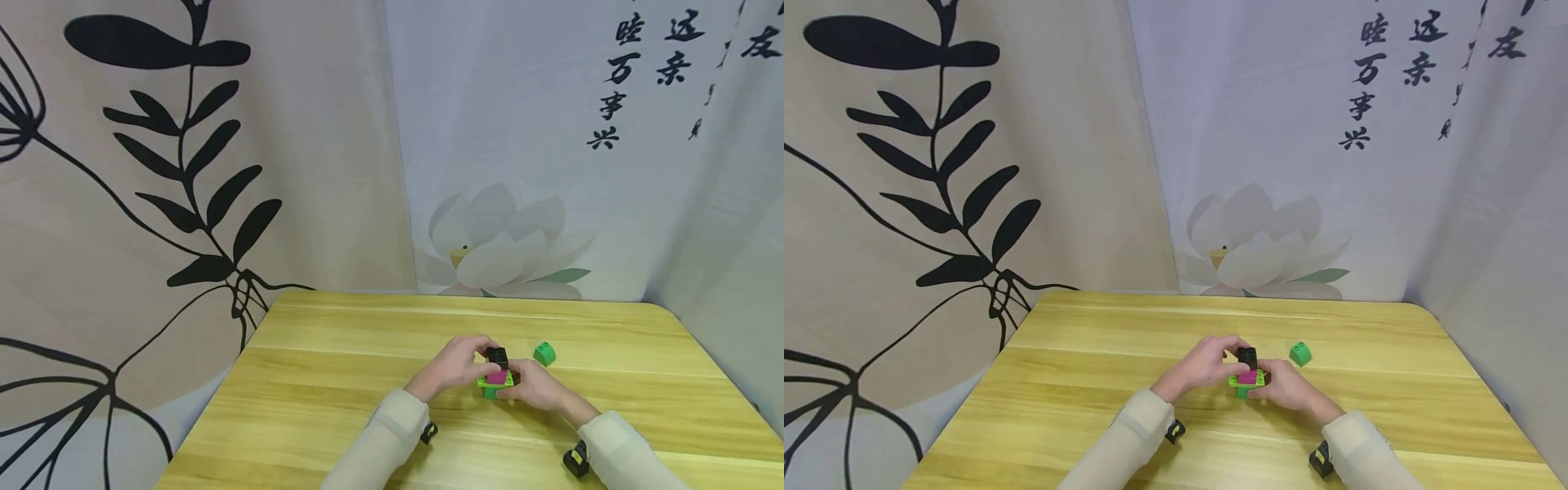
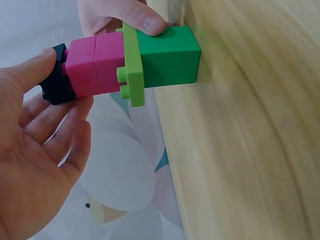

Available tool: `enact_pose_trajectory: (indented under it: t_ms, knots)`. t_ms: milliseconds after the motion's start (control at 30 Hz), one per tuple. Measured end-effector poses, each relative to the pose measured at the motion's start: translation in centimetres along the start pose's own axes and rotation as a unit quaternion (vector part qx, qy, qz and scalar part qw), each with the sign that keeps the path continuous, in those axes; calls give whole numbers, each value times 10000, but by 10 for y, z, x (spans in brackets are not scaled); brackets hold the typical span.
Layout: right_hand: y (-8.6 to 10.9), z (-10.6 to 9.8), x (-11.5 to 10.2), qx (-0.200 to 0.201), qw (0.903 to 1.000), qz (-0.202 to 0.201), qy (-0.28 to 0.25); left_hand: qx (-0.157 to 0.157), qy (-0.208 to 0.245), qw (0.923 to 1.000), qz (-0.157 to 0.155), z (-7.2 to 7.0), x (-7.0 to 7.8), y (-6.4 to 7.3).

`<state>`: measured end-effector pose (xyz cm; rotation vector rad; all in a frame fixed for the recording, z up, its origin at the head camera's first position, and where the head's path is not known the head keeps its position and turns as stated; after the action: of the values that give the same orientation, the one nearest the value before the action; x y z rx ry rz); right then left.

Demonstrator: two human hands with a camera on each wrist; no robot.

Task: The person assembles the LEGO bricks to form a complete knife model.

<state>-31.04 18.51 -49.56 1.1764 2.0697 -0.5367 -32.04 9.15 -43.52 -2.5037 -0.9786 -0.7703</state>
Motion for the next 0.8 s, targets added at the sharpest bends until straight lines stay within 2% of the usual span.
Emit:
enact_pose_trajectory:
  t_ms: [200,667,800]
  knots:
    - [-1,-1,0,13,10000,50,-46,-162,-371,9991,-112,0,2,-3]
    - [-2,1,7,-38,9999,95,74,-3,-200,9997,-123,-1,1,1]
    - [-2,2,7,-34,9999,116,64,-74,-218,9996,-146,-2,1,1]
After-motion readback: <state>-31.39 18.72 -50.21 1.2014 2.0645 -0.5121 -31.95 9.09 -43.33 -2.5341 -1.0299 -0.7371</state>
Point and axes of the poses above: each hand's wrist, its own y-axis away from the middle knuckle, its own z-axis out of the palm, x = y × z, the point moved 10 cm from there along -y, towards the middle knuckle, and after that the axes turned 4 degrees about -x, right-handed, at the moved point
